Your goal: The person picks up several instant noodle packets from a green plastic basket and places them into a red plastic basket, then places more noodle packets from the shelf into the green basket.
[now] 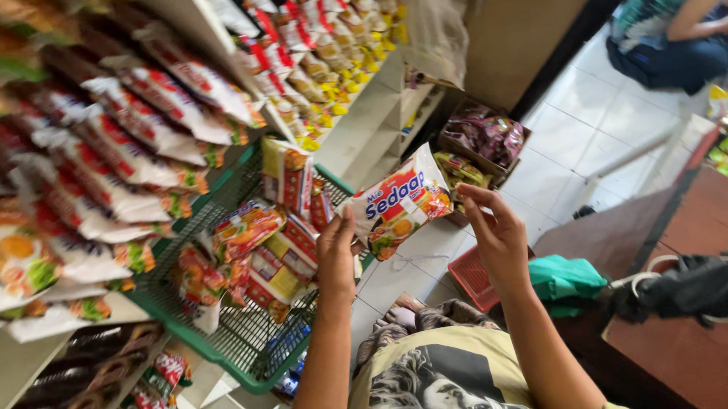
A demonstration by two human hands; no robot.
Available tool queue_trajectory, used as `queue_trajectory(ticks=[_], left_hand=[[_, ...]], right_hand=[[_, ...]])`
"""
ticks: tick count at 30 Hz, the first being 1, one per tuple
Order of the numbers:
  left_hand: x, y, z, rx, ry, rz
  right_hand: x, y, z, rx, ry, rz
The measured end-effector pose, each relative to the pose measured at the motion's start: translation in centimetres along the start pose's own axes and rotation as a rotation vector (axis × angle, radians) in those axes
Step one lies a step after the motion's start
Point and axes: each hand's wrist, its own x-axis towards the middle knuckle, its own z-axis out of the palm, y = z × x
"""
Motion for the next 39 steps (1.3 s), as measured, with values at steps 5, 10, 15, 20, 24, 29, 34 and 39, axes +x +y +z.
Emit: queue_trajectory(ticks=[5,10,15,20,24,29,34,39], left_hand=[[-0.6,-1.3,-0.9,-0.05,-0.001,0.128],[-3.1,0.2,0.9,0.415,0.244,0.295],[-7.1,4.4,3.5,0.412,0.251,0.639],[-10.4,7.4,3.4,0.569,0.309,0.788],[-12.1,10.3,1.3,0.644,0.318,0.906],[-12.0,14.1,-1.5,0.711,0.417,0.986],[-11.4,17.8,-4.4,0.883,0.792,1.02],[-10.1,19.9,-7.4,1.03,0.914,1.06]], right_hand=[[-1.3,-1.5,3.0,-0.079,-0.209,-0.023],[-2.3,-4.1,7.2,-0.26,-0.421,-0.253],[-2.6,-5.1,10.0,-0.296,-0.458,-0.553],[-2.7,-4.3,12.1,-0.317,-0.376,-0.59],[-2.1,-3.8,14.2,-0.275,-0.325,-0.672],[-1.5,-5.6,19.2,-0.073,-0.378,-0.505],[-1.2,-9.8,25.5,0.051,-0.429,-0.53],[-0.6,-11.6,32.8,0.008,-0.566,-0.783]])
